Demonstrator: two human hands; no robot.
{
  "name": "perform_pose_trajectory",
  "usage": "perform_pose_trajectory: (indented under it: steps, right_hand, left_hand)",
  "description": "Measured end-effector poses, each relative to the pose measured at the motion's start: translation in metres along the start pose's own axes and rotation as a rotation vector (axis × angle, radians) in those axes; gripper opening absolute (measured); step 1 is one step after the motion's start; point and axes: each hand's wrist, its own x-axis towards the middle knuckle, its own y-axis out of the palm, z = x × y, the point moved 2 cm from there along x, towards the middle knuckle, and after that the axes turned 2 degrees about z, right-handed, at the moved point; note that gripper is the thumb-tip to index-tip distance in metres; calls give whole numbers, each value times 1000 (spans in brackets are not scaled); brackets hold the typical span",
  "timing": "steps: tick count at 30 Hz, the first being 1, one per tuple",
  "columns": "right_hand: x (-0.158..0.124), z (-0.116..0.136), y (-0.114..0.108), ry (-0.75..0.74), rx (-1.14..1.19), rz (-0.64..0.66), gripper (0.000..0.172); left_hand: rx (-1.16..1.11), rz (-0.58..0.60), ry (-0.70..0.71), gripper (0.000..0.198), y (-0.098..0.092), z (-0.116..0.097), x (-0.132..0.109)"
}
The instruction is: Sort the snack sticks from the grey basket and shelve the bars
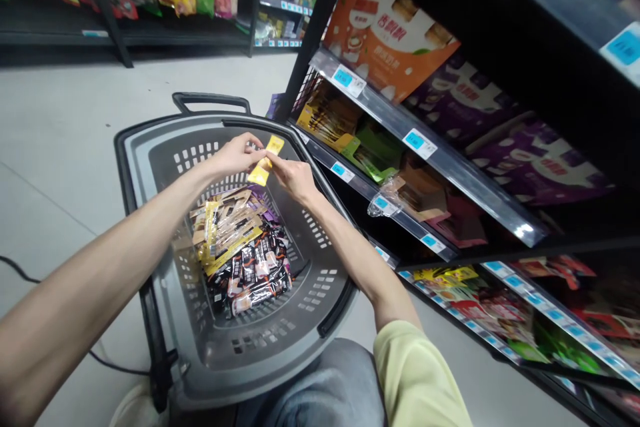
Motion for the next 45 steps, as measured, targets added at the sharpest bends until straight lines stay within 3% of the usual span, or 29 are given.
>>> perform_pose_trajectory:
  steps: [6, 11, 15, 18, 22, 29, 33, 37, 41, 45]
  right_hand:
    - [4, -9, -17, -53, -162, -153, 35]
    - [12, -4, -28, -211, -219, -221, 29]
    - [27, -23, -36, -275, -228, -185, 19]
    - [43, -56, -47, -143, -282, -155, 14]
    - [59, -103, -56, 119, -412, -155, 19]
    - [62, -157, -36, 466, -539, -146, 39]
    - [77, -167, -20, 589, -453, -183, 47]
    - [97, -168, -16, 692, -450, -40, 48]
    - [101, -162, -20, 648, -519, 124, 49]
    - [89, -157, -24, 621, -440, 54, 48]
  left_hand:
    - [-186, 103, 32, 35, 1, -7, -2]
    - [-170, 14, 159, 30, -1, -2, 8]
    - [-334, -49, 129, 34, -2, -11, 14]
    - [-449, -29, 35, 34, -6, -22, 14]
    - [-439, -58, -44, 24, -9, -31, 8]
    - [-386, 76, -12, 11, 2, -42, -5]
    - [-390, 73, 19, 8, 3, -46, -4]
    - [-388, 50, 28, 7, 0, -48, -4]
    - [-373, 26, 35, 8, -3, -48, -3]
    - [-366, 17, 49, 8, -3, -46, -2]
